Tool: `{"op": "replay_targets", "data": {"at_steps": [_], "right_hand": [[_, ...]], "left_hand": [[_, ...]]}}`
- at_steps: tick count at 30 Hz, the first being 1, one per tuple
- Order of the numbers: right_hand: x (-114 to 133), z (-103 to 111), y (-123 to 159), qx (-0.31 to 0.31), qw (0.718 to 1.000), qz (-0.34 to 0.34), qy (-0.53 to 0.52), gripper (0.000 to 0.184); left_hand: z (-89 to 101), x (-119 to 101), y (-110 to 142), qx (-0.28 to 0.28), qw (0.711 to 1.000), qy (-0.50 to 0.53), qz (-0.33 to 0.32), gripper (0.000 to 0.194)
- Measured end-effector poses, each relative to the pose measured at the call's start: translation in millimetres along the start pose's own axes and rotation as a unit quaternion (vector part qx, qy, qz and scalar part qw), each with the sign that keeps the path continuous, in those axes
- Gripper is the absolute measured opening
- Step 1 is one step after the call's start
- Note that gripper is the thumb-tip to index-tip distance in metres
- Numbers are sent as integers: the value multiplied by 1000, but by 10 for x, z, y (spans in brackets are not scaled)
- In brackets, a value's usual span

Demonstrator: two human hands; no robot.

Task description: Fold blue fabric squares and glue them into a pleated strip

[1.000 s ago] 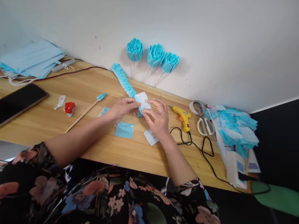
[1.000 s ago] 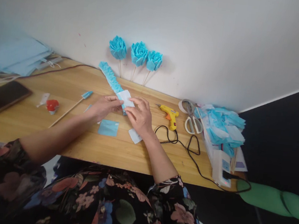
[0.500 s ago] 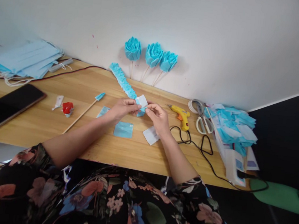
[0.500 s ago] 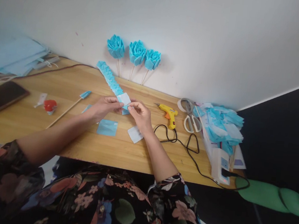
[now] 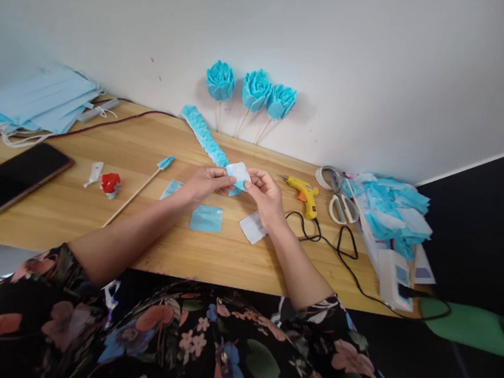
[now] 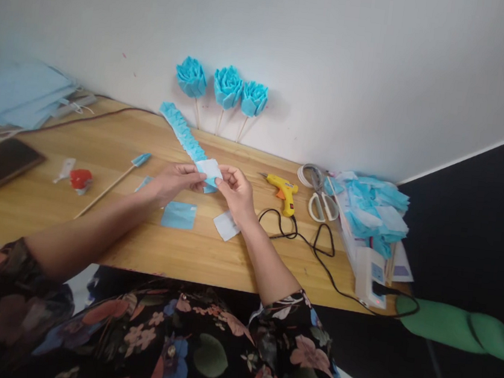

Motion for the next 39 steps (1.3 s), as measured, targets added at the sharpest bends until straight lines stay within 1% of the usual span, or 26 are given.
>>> {"op": "replay_targets", "data": {"at_steps": [2, 5, 7, 10, 13, 16, 20, 22, 27, 34, 39], "right_hand": [[11, 3, 0, -1, 1000, 2, -2, 41], [24, 29, 1, -10, 1000, 12, 1, 42], [21, 36, 0, -9, 1000, 15, 6, 42], [13, 23, 3, -1, 1000, 18, 11, 41], [18, -1, 10, 10, 1000, 23, 2, 39], [22, -13, 15, 15, 1000, 23, -1, 39], [12, -5, 11, 11, 1000, 14, -14, 41], [12, 2, 8, 7, 1000, 12, -28, 41], [24, 2, 14, 3, 999, 6, -37, 41], [36, -31, 22, 20, 999, 6, -38, 41], [31, -37, 20, 30, 999, 13, -24, 42]], "left_hand": [[-4, 2, 0, -2, 1000, 16, 3, 37], [-25, -12, -1, 7, 1000, 22, 6, 47], [-46, -31, 0, 22, 1000, 7, 1, 44], [-73, -50, 9, 42, 999, -19, -9, 32], [-69, -48, 14, 40, 999, -28, -14, 26], [-54, -48, 14, 28, 999, -16, -12, 27], [-52, -37, 11, 25, 999, 25, 15, 42], [-57, -33, 12, 31, 998, 40, 24, 44], [-21, -55, 7, 23, 998, 60, -3, 34], [10, -76, 1, 10, 999, 36, -31, 37], [14, -90, 6, 2, 999, 24, -27, 34]]}}
Point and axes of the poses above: each hand's wrist, its own y-axis away from the middle knuckle, its own z-axis out of the back of the hand, x = y × z, the point moved 8 cm from there along -y, towards the middle knuckle
